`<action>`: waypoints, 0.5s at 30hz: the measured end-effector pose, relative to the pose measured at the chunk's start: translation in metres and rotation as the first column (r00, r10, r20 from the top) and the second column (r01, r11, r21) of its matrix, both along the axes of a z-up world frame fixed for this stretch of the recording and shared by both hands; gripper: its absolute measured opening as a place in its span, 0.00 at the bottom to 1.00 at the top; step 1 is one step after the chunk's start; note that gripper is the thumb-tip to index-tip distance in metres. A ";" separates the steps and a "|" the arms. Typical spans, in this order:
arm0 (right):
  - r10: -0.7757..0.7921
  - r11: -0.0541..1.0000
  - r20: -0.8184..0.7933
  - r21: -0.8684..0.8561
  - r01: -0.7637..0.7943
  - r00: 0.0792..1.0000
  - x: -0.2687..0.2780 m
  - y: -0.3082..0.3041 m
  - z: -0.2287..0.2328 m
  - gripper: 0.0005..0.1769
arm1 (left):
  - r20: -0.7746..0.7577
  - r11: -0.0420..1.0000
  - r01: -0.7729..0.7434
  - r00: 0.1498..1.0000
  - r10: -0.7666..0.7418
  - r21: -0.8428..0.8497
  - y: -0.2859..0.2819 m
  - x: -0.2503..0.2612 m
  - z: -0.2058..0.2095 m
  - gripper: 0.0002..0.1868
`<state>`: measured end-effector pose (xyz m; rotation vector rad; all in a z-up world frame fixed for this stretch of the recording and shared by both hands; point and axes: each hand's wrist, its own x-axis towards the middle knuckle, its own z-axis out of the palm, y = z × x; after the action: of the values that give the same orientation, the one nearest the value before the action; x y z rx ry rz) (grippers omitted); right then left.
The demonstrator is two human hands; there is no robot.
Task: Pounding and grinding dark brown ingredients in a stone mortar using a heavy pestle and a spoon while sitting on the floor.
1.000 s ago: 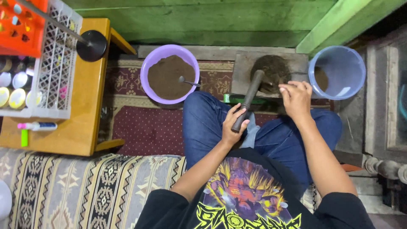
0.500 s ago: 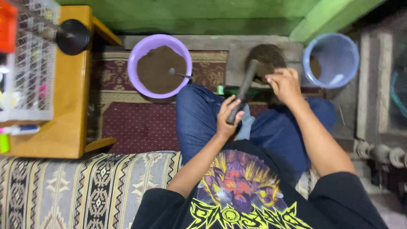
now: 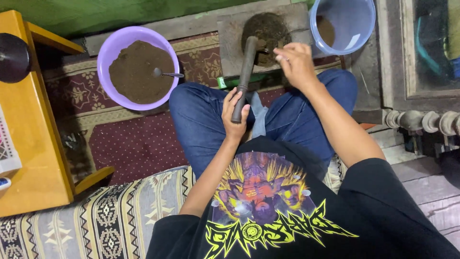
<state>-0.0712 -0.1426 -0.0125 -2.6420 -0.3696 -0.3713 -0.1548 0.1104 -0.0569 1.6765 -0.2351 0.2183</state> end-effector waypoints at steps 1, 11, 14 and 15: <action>-0.075 0.997 0.007 0.006 0.075 0.997 0.002 -0.005 -0.001 0.13 | 0.005 1.000 0.002 1.000 -0.002 -0.012 0.000 -0.001 -0.001 0.22; 0.077 0.989 -0.040 -0.124 -0.081 0.996 0.025 -0.012 -0.010 0.11 | 0.016 1.000 -0.003 1.000 0.002 0.011 0.000 0.000 0.004 0.21; 0.020 0.994 0.088 -0.105 -0.010 0.996 0.035 -0.032 -0.003 0.09 | 0.030 1.000 -0.003 1.000 0.002 0.029 -0.001 0.001 -0.002 0.22; 0.014 0.995 0.079 -0.102 -0.006 0.997 0.032 -0.031 -0.012 0.09 | 0.021 0.999 0.002 1.000 -0.003 0.033 0.001 -0.003 -0.001 0.22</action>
<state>-0.0390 -0.1734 -0.0249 -2.7286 -0.4382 -0.4678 -0.1581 0.1109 -0.0576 1.7067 -0.2580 0.2317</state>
